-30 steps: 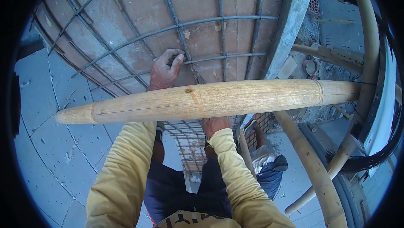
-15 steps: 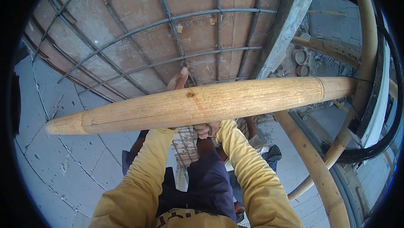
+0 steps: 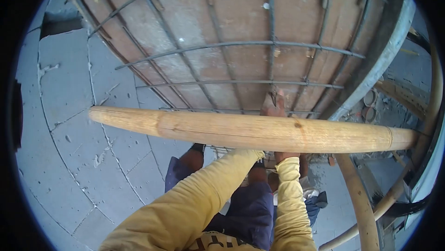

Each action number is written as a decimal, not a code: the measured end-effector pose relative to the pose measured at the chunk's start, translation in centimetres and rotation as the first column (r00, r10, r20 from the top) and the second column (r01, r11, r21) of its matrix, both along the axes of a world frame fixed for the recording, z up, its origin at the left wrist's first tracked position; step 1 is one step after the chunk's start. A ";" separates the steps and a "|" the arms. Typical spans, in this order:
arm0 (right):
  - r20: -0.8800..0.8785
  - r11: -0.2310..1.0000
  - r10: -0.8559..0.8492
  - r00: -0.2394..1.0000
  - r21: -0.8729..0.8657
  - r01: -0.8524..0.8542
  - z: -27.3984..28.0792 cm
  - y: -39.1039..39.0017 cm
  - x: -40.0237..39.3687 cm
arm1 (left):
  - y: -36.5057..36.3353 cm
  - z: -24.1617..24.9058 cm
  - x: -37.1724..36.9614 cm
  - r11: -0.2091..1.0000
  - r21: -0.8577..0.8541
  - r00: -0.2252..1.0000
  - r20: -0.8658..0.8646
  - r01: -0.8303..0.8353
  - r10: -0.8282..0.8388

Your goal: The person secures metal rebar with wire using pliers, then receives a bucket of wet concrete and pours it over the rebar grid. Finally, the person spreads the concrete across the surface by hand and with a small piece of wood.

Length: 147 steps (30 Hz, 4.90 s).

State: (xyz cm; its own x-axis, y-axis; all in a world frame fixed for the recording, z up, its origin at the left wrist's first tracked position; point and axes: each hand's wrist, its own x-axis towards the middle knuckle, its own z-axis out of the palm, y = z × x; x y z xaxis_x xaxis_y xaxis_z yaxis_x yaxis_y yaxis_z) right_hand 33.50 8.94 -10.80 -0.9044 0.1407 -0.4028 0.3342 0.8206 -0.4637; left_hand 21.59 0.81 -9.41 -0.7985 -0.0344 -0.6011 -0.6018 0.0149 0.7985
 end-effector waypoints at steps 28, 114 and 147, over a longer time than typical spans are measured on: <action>0.750 0.267 -0.202 0.630 -0.577 0.772 2.8 1.6 2.1 | -2.2 2.4 -2.7 0.949 0.238 0.956 0.154 0.209 -0.249; -0.124 0.891 -0.430 0.894 -0.218 0.398 5.5 -8.6 -20.2 | -11.0 4.1 -9.5 0.725 -0.658 0.933 -0.354 -0.202 -0.061; -0.067 0.861 -0.406 0.911 -0.362 0.357 4.3 -7.5 -19.3 | -7.0 -5.7 -4.9 0.411 0.580 0.711 0.591 -0.703 0.382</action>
State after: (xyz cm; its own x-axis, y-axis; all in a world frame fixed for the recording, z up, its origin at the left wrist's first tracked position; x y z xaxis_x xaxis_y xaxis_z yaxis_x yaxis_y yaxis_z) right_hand 14.23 1.45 -6.49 -0.8567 0.3649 -0.3646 0.5023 0.4291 -0.7508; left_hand 16.70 -6.16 -15.06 -0.5304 0.1784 -0.8288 -0.4550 -0.8847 0.1008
